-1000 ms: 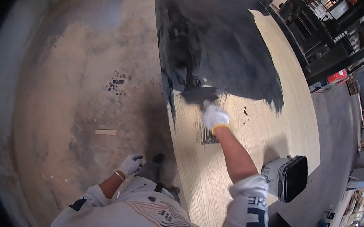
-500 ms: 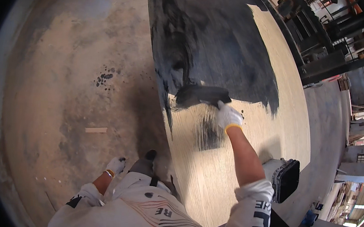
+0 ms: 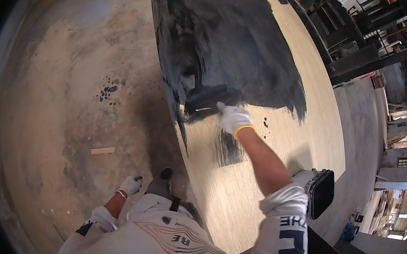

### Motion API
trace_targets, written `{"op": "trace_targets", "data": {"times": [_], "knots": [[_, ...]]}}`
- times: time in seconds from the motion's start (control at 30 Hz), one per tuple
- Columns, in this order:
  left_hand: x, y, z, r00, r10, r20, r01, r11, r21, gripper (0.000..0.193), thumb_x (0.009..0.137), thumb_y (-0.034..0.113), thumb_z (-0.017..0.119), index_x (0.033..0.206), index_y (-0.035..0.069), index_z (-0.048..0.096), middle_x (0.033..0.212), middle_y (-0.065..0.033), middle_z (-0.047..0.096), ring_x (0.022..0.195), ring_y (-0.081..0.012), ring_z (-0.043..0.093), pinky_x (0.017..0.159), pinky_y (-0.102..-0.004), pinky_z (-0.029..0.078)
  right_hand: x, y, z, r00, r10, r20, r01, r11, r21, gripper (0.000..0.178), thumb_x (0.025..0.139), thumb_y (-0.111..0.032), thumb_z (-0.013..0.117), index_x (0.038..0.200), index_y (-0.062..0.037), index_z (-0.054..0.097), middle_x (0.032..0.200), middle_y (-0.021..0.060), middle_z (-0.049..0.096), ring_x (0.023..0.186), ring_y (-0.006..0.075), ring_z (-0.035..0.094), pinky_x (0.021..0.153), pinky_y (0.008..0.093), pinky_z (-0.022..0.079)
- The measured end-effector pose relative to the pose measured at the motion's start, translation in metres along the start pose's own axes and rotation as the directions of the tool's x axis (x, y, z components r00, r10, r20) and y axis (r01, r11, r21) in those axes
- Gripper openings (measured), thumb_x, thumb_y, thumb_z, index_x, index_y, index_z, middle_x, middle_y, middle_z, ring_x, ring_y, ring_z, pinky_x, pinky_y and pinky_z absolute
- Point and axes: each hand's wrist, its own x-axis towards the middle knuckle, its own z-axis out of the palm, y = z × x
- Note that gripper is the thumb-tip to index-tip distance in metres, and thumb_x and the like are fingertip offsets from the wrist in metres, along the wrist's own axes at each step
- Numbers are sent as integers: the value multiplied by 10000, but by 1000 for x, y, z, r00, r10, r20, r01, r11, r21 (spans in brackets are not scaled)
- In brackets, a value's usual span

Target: The person applies black paint to a large wooden board using a brush. They repeatedly dip the brush into a paint container and spread the paint across the surface in broad strokes, gradually covering more of the board.

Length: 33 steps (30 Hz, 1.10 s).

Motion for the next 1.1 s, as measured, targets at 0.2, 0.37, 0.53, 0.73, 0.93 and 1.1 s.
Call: {"op": "trace_targets", "data": {"times": [0.2, 0.37, 0.53, 0.73, 0.93, 1.1], "knots": [[-34, 41, -25, 996, -83, -39, 88, 987, 136, 405, 975, 309, 565, 1243, 89, 775, 1238, -219, 748, 1201, -415, 692, 1041, -486, 544, -6, -17, 8, 998, 19, 60, -17, 999, -29, 508, 1057, -419, 531, 1550, -301, 560, 1279, 181, 750, 1188, 389, 712, 1042, 483, 550], [-24, 33, -16, 997, 23, -72, -8, 979, 203, 398, 984, 335, 578, 1270, 137, 772, 1160, -218, 764, 1121, -427, 721, 979, -473, 575, -24, -33, 21, 998, -45, -48, 44, 999, -22, 468, 1051, -351, 524, 1505, -264, 594, 1177, 203, 767, 1105, 408, 732, 980, 511, 564], [-31, 64, -28, 998, -31, -45, 37, 990, 136, 392, 962, 275, 567, 1243, 97, 773, 1231, -225, 745, 1187, -427, 689, 1039, -481, 548, -65, -67, 13, 990, -136, 45, 140, 985, -100, 470, 1056, -333, 523, 1514, -248, 587, 1106, 184, 785, 994, 379, 758, 932, 501, 578], [-22, 42, -29, 995, -10, -99, 23, 991, 133, 403, 982, 302, 582, 1277, 101, 767, 1224, -228, 750, 1156, -428, 705, 1008, -478, 563, -83, 14, 20, 965, -259, 42, 262, 939, -221, 491, 1055, -416, 592, 1534, -310, 583, 1077, 180, 785, 968, 366, 762, 929, 468, 588], [-29, 29, -22, 995, -12, -102, 19, 997, 73, 401, 1001, 288, 585, 1289, 72, 761, 1185, -239, 763, 1109, -402, 735, 978, -459, 572, -20, 22, 27, 923, -352, -156, 313, 922, -229, 496, 1037, -257, 596, 1533, -260, 591, 1150, 180, 777, 1005, 371, 759, 909, 475, 598], [-58, -14, -23, 975, -94, -199, 78, 993, -87, 396, 983, 257, 601, 1287, 53, 753, 1200, -248, 750, 1116, -430, 719, 963, -469, 573, -90, 37, 37, 767, -625, 144, 634, 704, -320, 536, 1001, -132, 575, 1517, -272, 616, 855, 147, 711, 745, 316, 722, 676, 452, 585]]}}
